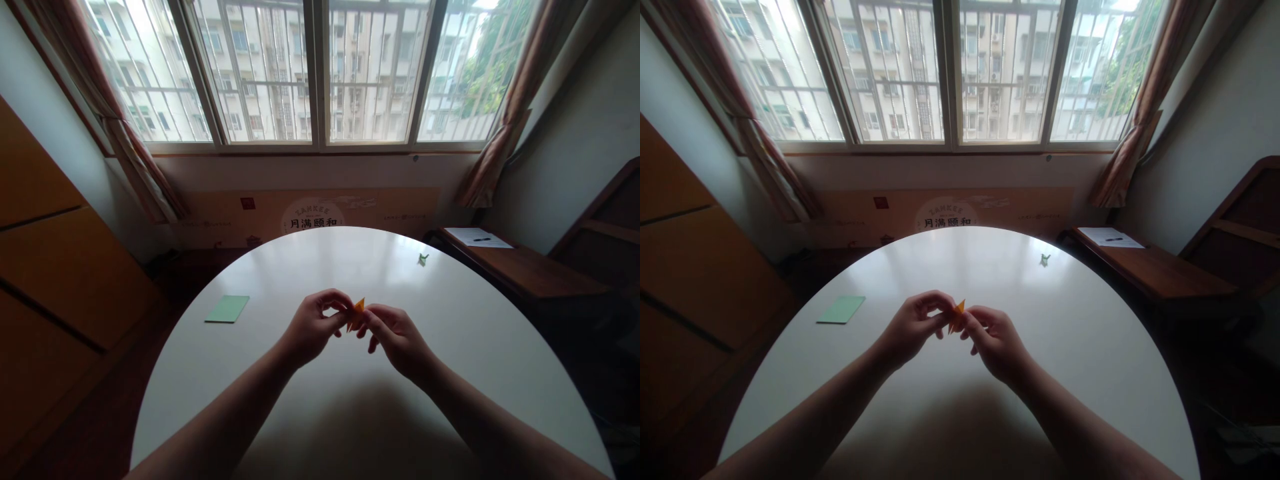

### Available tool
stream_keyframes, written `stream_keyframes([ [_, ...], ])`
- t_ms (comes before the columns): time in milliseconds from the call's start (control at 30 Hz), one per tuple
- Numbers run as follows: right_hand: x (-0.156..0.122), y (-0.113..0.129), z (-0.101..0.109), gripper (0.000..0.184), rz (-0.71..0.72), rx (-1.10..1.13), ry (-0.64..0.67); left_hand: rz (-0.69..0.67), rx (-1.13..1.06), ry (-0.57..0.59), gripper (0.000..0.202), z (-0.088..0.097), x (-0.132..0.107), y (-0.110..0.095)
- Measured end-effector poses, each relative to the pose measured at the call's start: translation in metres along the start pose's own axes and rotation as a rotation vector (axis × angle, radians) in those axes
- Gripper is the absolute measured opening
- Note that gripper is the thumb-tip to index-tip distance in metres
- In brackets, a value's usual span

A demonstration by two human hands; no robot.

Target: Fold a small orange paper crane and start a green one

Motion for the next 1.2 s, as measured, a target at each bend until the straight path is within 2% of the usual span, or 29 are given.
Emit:
stream_keyframes([
  [167, 0.001, -0.001, 0.001, 0.046, -0.011, 0.046, -0.005, 0.022, -0.040, 0.015, 0.018, -0.002, 0.000, 0.003],
  [400, 0.002, -0.004, -0.001, 0.045, -0.107, 0.149, 0.033, 0.005, -0.069, 0.034, 0.019, -0.004, 0.000, -0.002],
  [500, 0.003, -0.006, 0.002, 0.042, -0.086, 0.097, 0.021, 0.008, -0.057, 0.032, 0.017, -0.004, 0.000, -0.002],
  [667, 0.001, -0.004, 0.010, 0.033, 0.011, -0.118, -0.088, 0.026, 0.012, -0.012, 0.011, -0.002, 0.000, 0.004],
  [833, 0.001, -0.006, 0.010, 0.028, -0.008, -0.104, -0.110, 0.012, 0.043, -0.056, 0.008, 0.001, 0.000, 0.004],
  [933, 0.001, -0.007, 0.011, 0.027, -0.018, -0.075, -0.128, -0.041, 0.127, -0.108, 0.006, 0.003, -0.002, -0.001],
  [1067, 0.000, -0.006, 0.012, 0.030, -0.015, -0.041, -0.152, -0.179, 0.315, -0.184, 0.004, 0.005, -0.008, -0.018],
  [1200, -0.002, -0.002, 0.011, 0.030, 0.001, 0.016, -0.157, -0.263, 0.398, -0.236, 0.021, 0.006, -0.016, -0.030],
])
Point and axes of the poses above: each hand's wrist, its own x-axis towards the middle knuckle, its own z-axis out of the back of the hand, y = z × x, the point moved 9 cm from there along x, towards the middle knuckle, and after that the axes turned 1 degree about -z, right-handed, at the moved point
